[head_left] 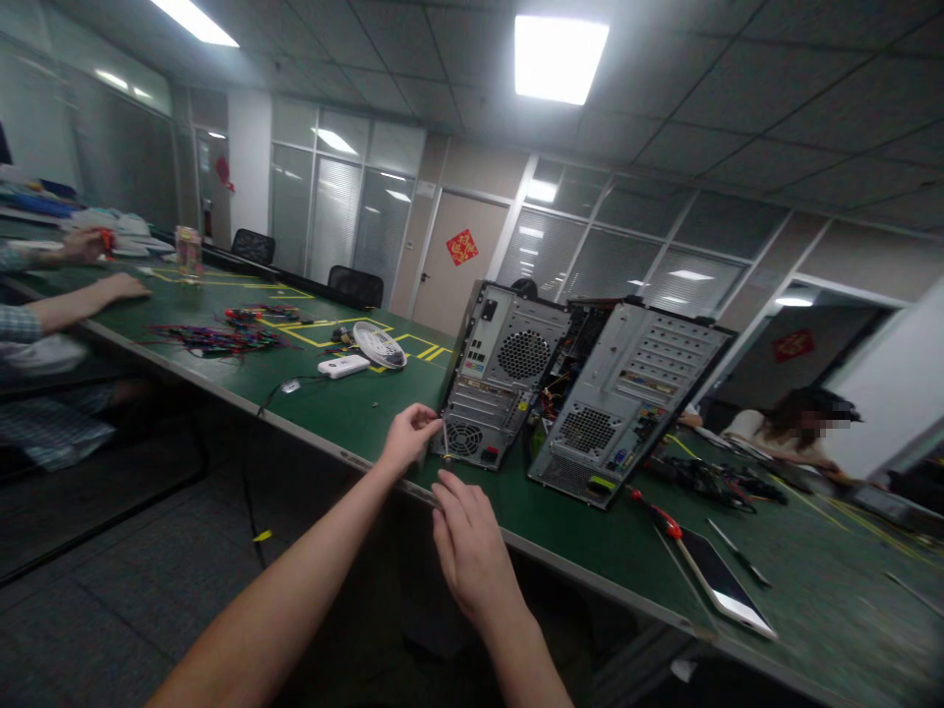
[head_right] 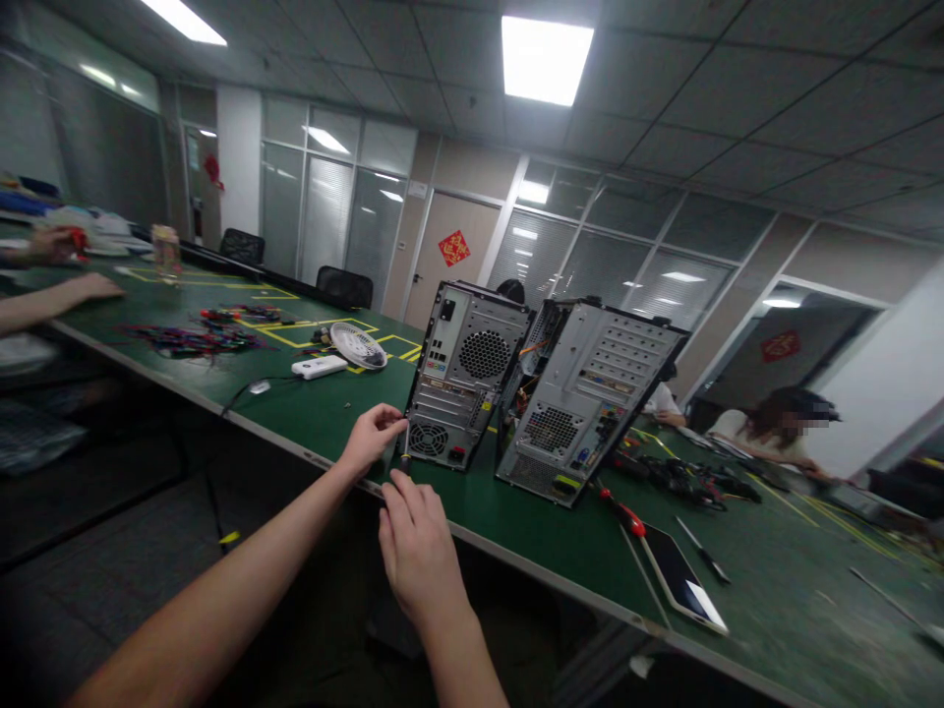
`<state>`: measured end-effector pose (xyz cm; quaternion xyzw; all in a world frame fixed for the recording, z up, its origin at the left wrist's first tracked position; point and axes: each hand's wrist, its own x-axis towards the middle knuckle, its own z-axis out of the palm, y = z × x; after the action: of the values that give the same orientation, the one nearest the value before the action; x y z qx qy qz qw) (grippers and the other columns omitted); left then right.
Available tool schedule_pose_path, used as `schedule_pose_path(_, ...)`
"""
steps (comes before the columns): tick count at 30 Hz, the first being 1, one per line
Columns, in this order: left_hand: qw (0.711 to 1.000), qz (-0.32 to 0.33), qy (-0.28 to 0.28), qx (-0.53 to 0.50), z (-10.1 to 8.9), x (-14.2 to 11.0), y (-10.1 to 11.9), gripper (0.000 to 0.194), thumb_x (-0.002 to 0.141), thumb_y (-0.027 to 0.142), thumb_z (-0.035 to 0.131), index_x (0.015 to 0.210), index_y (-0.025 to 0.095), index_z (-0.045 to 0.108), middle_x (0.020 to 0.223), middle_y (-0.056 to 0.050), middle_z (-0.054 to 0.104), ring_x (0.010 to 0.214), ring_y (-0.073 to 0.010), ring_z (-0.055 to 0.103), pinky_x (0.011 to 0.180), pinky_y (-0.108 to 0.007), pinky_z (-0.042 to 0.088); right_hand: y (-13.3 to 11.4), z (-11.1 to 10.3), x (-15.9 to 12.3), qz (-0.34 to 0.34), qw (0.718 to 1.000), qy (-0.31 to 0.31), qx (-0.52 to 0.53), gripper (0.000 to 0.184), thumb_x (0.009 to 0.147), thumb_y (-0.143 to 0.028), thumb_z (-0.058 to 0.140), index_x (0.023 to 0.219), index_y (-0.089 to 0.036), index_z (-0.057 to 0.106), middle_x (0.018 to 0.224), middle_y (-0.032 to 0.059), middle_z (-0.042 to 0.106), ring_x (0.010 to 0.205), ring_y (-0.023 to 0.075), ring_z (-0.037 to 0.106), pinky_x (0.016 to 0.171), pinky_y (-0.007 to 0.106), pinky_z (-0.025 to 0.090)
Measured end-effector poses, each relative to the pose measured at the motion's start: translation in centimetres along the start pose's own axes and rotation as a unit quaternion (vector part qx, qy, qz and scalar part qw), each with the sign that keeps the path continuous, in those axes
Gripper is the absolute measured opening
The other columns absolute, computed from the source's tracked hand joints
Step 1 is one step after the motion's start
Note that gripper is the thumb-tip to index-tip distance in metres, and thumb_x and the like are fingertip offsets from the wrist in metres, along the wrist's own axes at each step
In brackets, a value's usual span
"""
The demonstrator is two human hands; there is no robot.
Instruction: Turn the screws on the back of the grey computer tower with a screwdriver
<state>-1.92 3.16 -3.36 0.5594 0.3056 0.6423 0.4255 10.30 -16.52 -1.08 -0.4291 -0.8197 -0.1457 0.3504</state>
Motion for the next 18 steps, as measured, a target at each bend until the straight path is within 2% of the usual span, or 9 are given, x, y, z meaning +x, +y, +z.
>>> schedule_pose_path(7,1.0,0.011,-0.001,0.01,0.0,0.0,0.2,0.025,0.069,0.037,0.078,0.08,0.018,0.065,0.073,0.0,0.067,0.066,-0.0151,0.06,0.067,-0.028,0.049,-1.9,-0.6,1.9,-0.007,0.996,-0.058,-0.063,0.035,0.104,-0.024,0.053,0.137,-0.019,0.062,0.139,0.0152,0.065,0.109,0.0316,0.063,0.092,0.051,0.057)
schedule_pose_path(9,1.0,0.014,-0.002,0.015,-0.1,0.0,0.2,0.025,0.069,0.037,0.078,0.08,0.018,0.065,0.072,-0.001,0.067,0.066,-0.015,0.06,0.066,-0.028,0.049,-2.3,-0.5,2.4,-0.003,0.997,-0.045,-0.057,0.034,0.103,-0.027,0.056,0.135,-0.021,0.063,0.136,0.0158,0.066,0.107,0.0317,0.065,0.089,0.05,0.058)
schedule_pose_path(13,1.0,0.015,-0.002,0.015,-0.2,0.0,0.3,0.026,0.07,0.039,0.079,0.08,0.019,0.066,0.072,0.0,0.066,0.066,-0.0149,0.059,0.066,-0.028,0.049,-2.5,0.3,2.6,0.025,0.999,-0.001,-0.037,0.04,0.103,-0.033,0.06,0.14,-0.022,0.062,0.141,0.0163,0.064,0.113,0.0316,0.068,0.093,0.048,0.06)
schedule_pose_path(18,1.0,0.016,-0.003,0.02,-0.2,-0.1,0.2,0.025,0.071,0.04,0.078,0.08,0.019,0.067,0.072,-0.001,0.066,0.065,-0.0147,0.057,0.064,-0.028,0.047,-2.5,1.1,1.9,0.096,0.993,0.071,0.028,0.036,0.101,-0.031,0.062,0.136,-0.024,0.067,0.141,0.0149,0.065,0.124,0.0322,0.067,0.101,0.047,0.059)
